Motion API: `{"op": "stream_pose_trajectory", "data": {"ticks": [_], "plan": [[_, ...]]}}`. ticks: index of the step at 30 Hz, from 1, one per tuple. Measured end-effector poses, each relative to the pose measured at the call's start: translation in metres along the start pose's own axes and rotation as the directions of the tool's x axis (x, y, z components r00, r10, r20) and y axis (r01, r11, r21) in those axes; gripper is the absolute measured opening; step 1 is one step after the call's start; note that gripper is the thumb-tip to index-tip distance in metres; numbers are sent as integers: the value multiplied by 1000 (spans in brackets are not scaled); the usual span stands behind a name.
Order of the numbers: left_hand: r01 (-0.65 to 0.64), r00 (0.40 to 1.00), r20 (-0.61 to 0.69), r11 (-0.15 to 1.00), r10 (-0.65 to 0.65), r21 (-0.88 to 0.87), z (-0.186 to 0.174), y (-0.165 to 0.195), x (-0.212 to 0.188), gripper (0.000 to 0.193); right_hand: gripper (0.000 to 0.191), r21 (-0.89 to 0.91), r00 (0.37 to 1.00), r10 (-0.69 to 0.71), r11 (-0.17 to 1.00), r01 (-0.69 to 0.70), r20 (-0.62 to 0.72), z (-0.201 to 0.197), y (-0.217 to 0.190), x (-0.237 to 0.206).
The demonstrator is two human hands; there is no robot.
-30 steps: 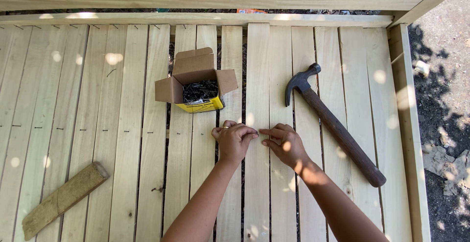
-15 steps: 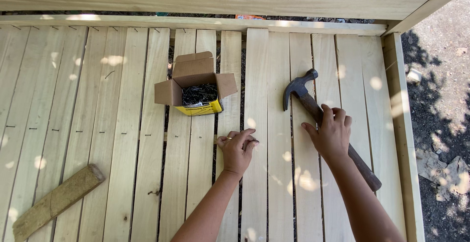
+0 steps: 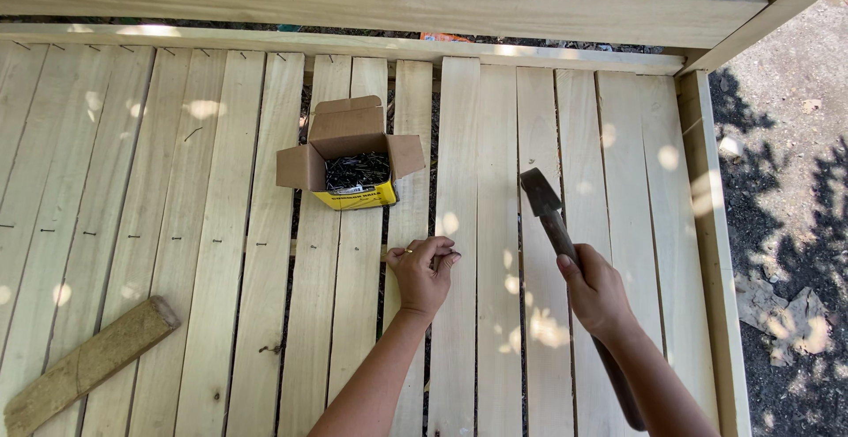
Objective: The person takes nails from a cardboard box and hammers them into the wooden slats of a furniture frame, working along the slats one nail at a time with a claw hammer. They reposition along the frame, placing and driving nails into the slats and the edge rail.
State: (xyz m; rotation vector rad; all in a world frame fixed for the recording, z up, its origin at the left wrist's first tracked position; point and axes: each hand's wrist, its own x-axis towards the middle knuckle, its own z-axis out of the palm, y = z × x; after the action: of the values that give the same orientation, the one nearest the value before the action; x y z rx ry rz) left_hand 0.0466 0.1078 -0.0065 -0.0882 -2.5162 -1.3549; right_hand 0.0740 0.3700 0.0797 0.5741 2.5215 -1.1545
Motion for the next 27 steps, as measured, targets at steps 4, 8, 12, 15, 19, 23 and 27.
{"op": "stream_pose_trajectory", "data": {"ticks": [4, 8, 12, 15, 19, 23, 27], "plan": [[-43, 999, 1, 998, 43, 46, 1, 0, 0, 20, 34, 483, 983, 50, 866, -130, 175, 14, -9, -48], [-93, 996, 17, 993, 92, 73, 2, 0, 0, 20, 36, 364, 975, 97, 916, -166, 200, 26, -12, -68], [-88, 996, 17, 994, 87, 63, 3, 0, 0, 18, 33, 206, 982, 4, 978, -44, 190, 31, -7, -78], [-44, 999, 27, 999, 43, 11, 3, -1, 0, 20, 30, 292, 972, 5, 953, -76, 235, 37, -4, -81], [-52, 999, 12, 999, 52, 8, 3, -1, 0, 23, 35, 251, 973, 28, 964, -87, 228, 44, -4, -79], [-105, 994, 29, 994, 104, 39, 5, -4, -1, 23, 32, 143, 979, 1, 989, -31, 203, 44, -5, -78], [-100, 994, 52, 994, 98, 32, 8, -7, -2, 26, 25, -48, 986, -8, 999, 16, 165, 43, -7, -86]]}}
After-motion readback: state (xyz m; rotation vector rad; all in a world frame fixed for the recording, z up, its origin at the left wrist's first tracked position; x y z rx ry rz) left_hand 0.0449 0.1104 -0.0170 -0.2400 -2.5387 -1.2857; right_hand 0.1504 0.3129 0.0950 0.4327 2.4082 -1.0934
